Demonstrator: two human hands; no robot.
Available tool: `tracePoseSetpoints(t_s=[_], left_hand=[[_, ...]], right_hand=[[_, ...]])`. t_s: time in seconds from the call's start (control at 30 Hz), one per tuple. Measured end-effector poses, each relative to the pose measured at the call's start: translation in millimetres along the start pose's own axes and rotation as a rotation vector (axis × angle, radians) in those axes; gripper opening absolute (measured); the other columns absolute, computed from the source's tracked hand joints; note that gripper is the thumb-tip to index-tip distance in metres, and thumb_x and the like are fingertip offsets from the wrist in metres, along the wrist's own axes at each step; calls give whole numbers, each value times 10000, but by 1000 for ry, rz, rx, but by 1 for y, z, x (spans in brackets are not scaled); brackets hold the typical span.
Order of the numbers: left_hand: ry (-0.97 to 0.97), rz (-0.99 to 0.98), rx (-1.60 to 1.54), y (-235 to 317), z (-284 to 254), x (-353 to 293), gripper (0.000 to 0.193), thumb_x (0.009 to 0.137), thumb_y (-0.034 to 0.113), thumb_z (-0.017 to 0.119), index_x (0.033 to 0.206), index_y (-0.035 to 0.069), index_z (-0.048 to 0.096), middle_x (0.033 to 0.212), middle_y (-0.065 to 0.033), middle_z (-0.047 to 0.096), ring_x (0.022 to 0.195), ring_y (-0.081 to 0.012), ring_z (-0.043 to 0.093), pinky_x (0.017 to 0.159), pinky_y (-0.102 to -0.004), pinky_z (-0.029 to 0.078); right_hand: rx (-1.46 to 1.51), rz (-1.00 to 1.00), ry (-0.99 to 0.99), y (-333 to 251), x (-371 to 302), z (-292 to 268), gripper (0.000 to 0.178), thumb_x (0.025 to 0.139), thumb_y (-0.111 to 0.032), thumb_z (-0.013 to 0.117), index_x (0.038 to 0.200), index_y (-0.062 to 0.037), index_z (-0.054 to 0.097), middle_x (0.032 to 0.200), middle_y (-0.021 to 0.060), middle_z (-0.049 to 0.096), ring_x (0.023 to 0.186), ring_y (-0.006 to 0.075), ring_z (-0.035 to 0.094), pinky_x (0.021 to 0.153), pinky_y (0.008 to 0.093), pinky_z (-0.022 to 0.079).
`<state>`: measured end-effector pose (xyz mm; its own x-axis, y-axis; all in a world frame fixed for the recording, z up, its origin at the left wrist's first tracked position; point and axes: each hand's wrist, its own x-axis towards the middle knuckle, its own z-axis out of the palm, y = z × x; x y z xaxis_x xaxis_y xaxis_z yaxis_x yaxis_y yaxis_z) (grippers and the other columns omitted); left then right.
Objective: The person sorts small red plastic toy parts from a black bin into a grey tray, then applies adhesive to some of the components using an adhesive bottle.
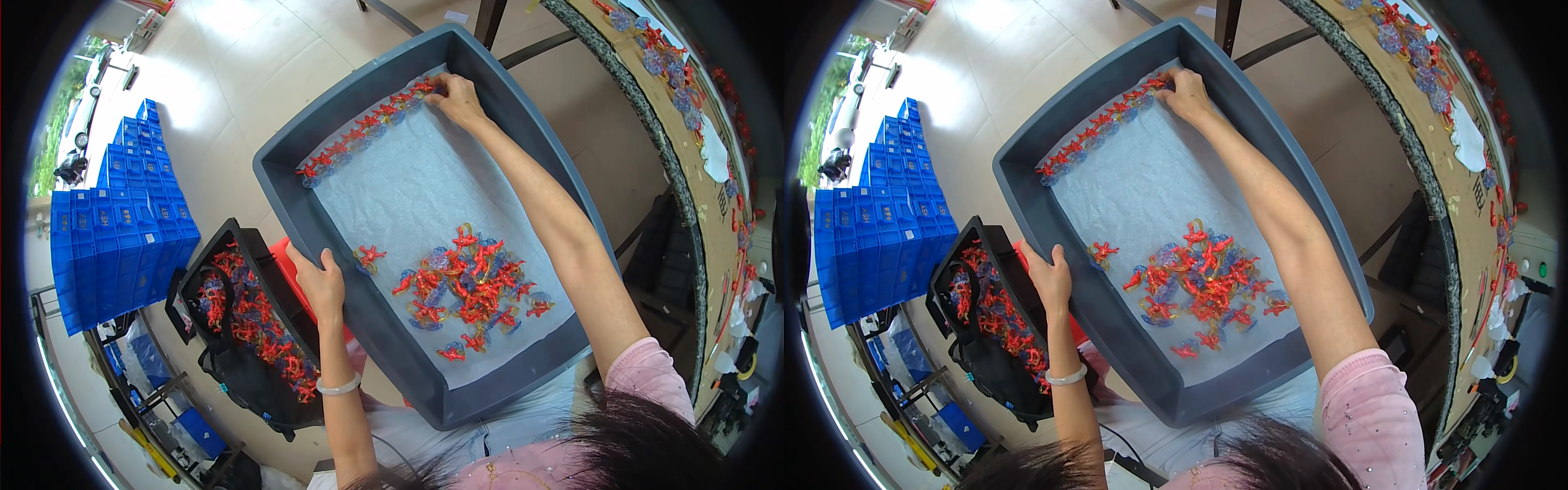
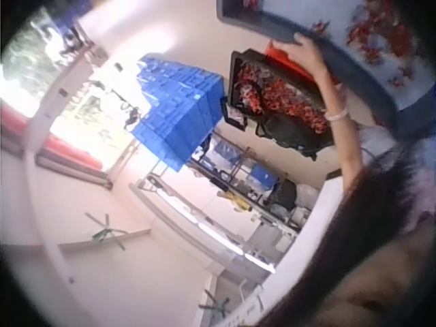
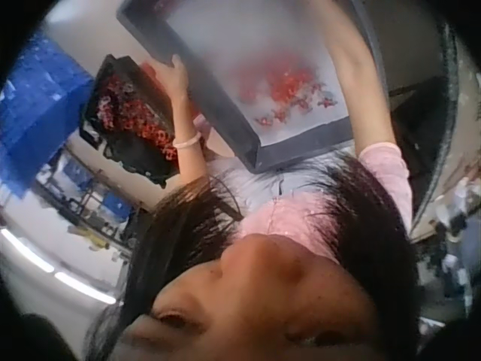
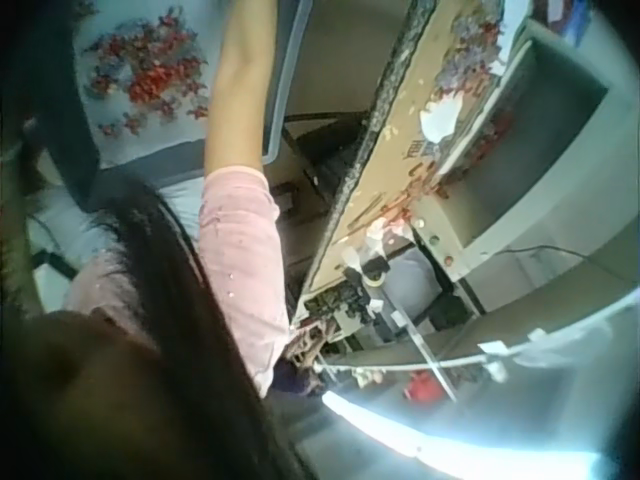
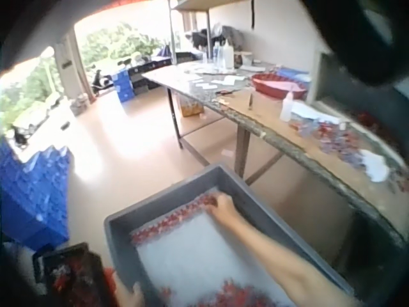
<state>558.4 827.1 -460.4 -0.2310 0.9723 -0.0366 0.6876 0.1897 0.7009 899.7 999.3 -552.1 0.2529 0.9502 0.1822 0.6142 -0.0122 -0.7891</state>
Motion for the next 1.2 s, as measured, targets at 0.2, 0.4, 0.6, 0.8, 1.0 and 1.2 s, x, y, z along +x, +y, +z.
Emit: tracePoseSetpoints(t_s=[0.2,0.4,0.6,0.8,1.0,1.2], left_hand=[[27,18,-2,1,4,-2,521,880,13,575,1348,-20,347,1081,-301,649,1006,-450,644,877,-455,492],[12,-2,20,3,-1,-1,491,886,18,566,1327,-24,356,1048,-308,658,994,-461,643,867,-472,492],[21,9,4,2,1,-2,501,878,25,567,1326,-30,349,1036,-320,655,981,-467,643,855,-481,496],[11,4,11,3,2,-1,506,878,28,566,1328,-34,343,1027,-327,654,974,-470,644,850,-484,498],[19,12,-2,4,0,-1,483,885,18,558,1317,-30,347,1039,-317,656,974,-469,645,855,-481,497],[14,5,-2,5,1,0,477,891,22,557,1320,-14,352,1059,-310,655,985,-466,645,863,-477,496]], right_hand=[[-41,-46,78,3,-9,5,399,744,-93,809,1111,2,685,954,160,692,786,234,663,748,352,531],[-6,-295,272,-76,-55,4,241,806,-45,710,1036,-3,653,941,149,656,769,245,638,732,360,526],[-192,-567,-861,-149,-181,58,517,645,-212,850,1042,3,599,1000,158,624,946,336,648,800,411,538],[-319,-605,-780,-147,-202,83,511,619,-180,850,1019,-4,585,988,164,599,919,350,644,797,418,539],[10,-353,-453,-98,-144,37,459,638,-20,767,1064,-47,599,1015,113,601,1012,275,610,848,381,533],[830,256,-348,-38,-122,-35,332,755,-10,781,1017,-80,589,1213,43,603,1138,144,547,1002,320,449]])
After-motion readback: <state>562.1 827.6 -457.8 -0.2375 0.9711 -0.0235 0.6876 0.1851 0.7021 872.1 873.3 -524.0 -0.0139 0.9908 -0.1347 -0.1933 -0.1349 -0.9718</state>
